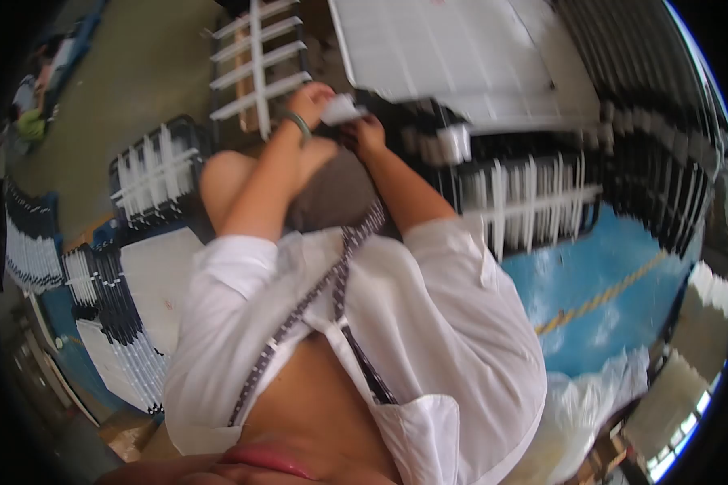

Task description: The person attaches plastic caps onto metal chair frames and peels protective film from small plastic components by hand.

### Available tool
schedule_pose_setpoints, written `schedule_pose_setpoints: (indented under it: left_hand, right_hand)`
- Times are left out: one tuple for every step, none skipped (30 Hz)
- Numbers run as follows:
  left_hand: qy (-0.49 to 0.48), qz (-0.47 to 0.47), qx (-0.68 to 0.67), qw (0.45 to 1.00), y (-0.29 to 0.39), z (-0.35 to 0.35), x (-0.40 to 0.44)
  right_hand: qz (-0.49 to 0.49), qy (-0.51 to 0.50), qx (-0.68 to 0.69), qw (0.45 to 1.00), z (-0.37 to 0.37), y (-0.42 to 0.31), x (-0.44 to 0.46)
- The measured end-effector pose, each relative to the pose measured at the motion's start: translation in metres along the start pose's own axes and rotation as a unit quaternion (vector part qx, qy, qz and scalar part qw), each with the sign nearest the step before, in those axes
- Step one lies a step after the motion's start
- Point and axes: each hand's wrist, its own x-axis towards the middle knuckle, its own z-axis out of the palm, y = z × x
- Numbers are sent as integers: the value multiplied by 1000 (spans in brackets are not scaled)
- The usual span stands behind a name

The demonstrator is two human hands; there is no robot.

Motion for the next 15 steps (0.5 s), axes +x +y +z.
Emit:
schedule_pose_setpoints:
  left_hand:
    - [-3, -1, 25, 1000, 11, -2, -3]
    - [4, -8, 18, 1000, 5, 0, -3]
    - [3, -38, 17, 999, 19, -2, -6]
    - [6, -47, 11, 999, 21, -1, -6]
    - [-7, -38, -34, 999, 5, 2, -2]
    - [-20, -62, -57, 996, 3, 0, -1]
    - [-34, -60, -53, 996, 10, -4, -4]
    - [-31, -75, -48, 996, 30, -11, -8]
    - [-13, -70, -23, 997, 31, -13, -8]
    - [-15, -42, 29, 999, 35, -15, -7]
    - [-18, -16, 80, 996, 38, -16, -6]
    - [-4, 7, 95, 995, 42, -17, -8]
    - [10, 29, 109, 994, 45, -18, -10]
    - [23, 51, 122, 991, 49, -18, -11]
    - [24, 65, 120, 990, 45, -15, -10]
  right_hand:
    - [-15, -25, 11, 1000, -7, 5, 8]
    - [-30, -16, 22, 999, -10, 10, 15]
    - [-46, -7, 32, 998, -14, 14, 21]
    - [-61, 2, 42, 997, -18, 18, 27]
    - [-66, 2, 20, 998, -13, 14, 24]
    - [-60, -10, 5, 998, -14, 12, 23]
    - [-49, -5, 24, 999, -10, 8, 19]
    - [-43, -28, 40, 998, -13, 11, 25]
    - [-33, -97, 76, 992, -4, -1, 14]
    - [-45, -113, 93, 988, 4, -8, 2]
    - [-57, -127, 109, 984, 11, -12, -5]
    - [-45, -144, 136, 979, 14, -14, -7]
    - [-33, -160, 163, 973, 14, -15, -8]
    - [-21, -176, 189, 966, 14, -16, -9]
    - [-12, -188, 203, 961, 15, -18, -10]
